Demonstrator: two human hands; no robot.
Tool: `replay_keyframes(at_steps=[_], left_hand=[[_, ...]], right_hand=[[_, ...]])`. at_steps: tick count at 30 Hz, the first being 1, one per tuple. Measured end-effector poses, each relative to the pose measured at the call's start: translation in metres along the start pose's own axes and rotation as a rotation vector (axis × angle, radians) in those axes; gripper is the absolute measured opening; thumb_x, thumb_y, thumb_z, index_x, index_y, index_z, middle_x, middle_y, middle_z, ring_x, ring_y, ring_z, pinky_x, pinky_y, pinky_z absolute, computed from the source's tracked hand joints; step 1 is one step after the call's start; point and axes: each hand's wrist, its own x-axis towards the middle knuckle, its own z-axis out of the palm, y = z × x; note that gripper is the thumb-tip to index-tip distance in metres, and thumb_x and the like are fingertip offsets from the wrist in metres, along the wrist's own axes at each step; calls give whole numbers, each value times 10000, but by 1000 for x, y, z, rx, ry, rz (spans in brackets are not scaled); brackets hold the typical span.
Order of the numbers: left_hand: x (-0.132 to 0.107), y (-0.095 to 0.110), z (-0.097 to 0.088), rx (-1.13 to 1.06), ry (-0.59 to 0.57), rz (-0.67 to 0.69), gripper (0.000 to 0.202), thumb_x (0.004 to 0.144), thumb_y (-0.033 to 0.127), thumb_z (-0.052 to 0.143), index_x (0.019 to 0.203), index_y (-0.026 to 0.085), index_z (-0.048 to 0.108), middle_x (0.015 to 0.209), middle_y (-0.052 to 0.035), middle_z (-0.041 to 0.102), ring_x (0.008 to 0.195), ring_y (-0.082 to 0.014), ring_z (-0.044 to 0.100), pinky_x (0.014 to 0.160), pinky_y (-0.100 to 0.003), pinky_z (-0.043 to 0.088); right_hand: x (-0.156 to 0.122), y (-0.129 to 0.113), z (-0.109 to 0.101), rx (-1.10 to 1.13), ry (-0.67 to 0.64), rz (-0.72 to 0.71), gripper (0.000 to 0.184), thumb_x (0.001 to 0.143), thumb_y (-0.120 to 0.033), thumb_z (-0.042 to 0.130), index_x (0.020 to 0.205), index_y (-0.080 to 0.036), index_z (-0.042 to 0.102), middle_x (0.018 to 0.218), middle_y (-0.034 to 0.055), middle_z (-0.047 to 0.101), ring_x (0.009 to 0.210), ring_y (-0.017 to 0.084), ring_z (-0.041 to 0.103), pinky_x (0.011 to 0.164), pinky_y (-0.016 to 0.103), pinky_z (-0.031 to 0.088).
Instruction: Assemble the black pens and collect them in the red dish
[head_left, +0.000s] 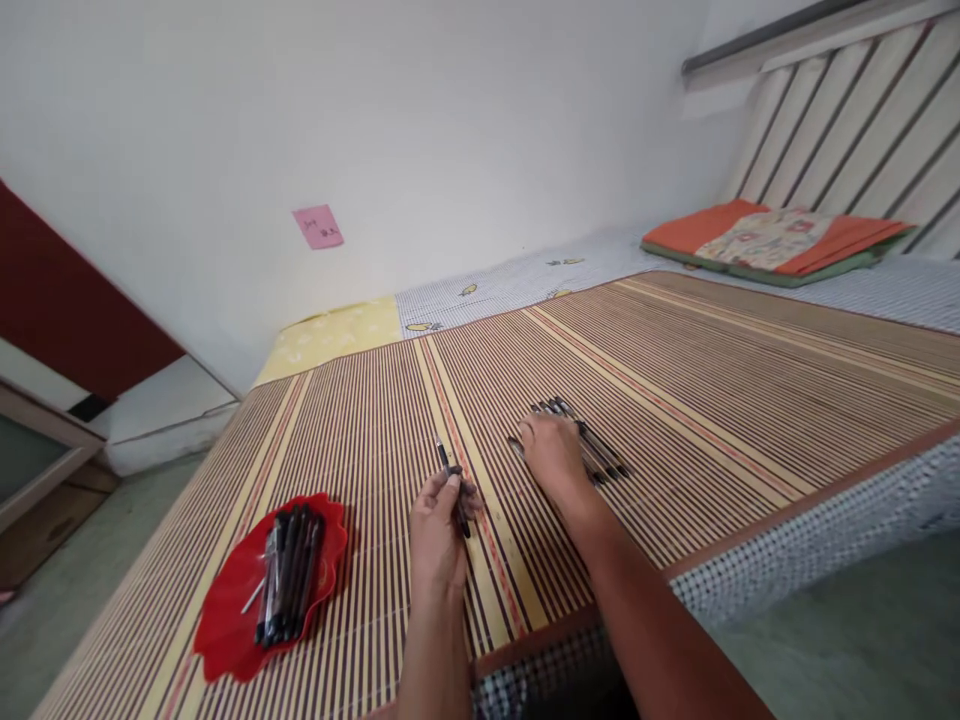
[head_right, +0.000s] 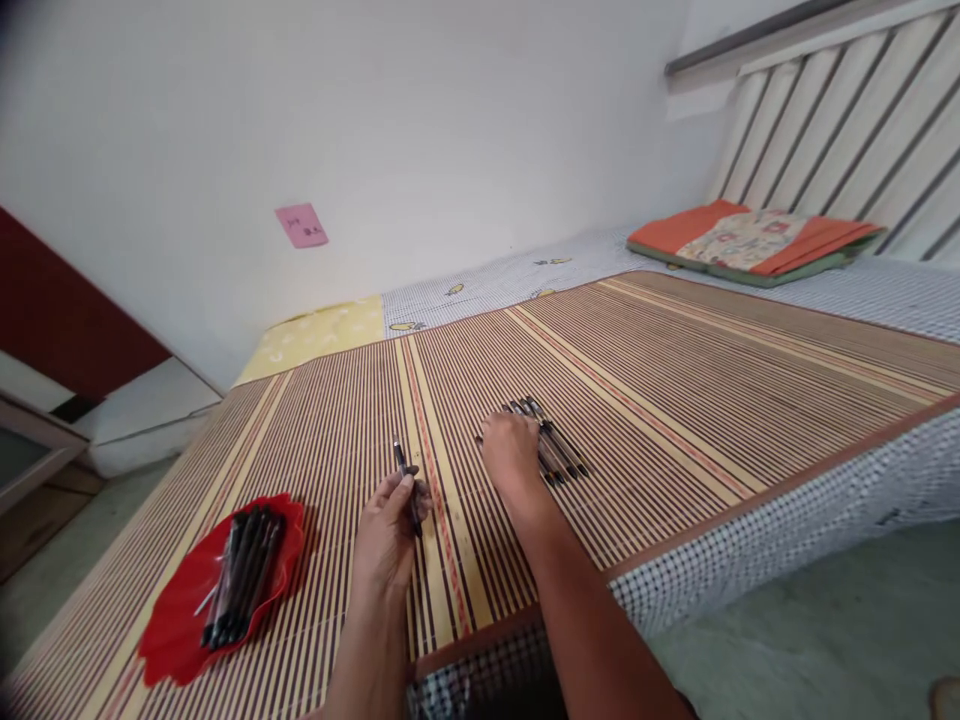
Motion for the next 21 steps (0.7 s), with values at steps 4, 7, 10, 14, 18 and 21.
replay_keyframes(at_steps=[4,7,10,14,18,21], left_hand=[[0,1,-1,-13,-41,-10,460,563,326,909,904,133,666,656,5,668,520,-85,576,509,-178,461],[-1,0,0,-4,-48,-29,468,552,330,918,903,131,679,677,5,667,529,-76,565,508,-172,439],[-1,-2,0,12,-62,-45,471,564,344,918,915,128,688,679,6,661,522,-68,543,504,-172,414],[0,-3,-1,31,-116,-25,417,661,412,869,917,130,700,708,-4,663,546,-71,544,510,-176,405],[-1,-4,-1,102,-163,-7,376,720,429,832,914,134,703,720,-5,653,555,-73,530,512,-181,403],[-3,-5,-2,171,-204,13,330,770,421,797,929,149,698,724,4,641,554,-75,520,521,-187,405]], right_hand=[[-1,0,-7,26,15,63,365,987,-181,380,1216,-114,657,1203,167,684,1130,253,599,913,333,394],[-9,-3,0,45,-107,41,274,943,-279,537,1090,-124,709,1127,165,713,1020,255,660,828,317,432],[-19,-10,8,52,-212,28,234,824,-283,703,991,-120,718,1052,180,728,923,279,700,758,327,453],[-23,-16,7,82,-245,33,132,852,-167,621,947,-130,706,993,173,740,925,255,709,777,320,468],[-15,-18,-6,469,-160,40,142,877,-232,578,964,-154,661,929,103,741,850,196,708,753,288,505],[-12,-20,-18,1014,-94,93,271,836,-250,598,1089,-152,601,882,68,726,745,176,700,692,295,535]])
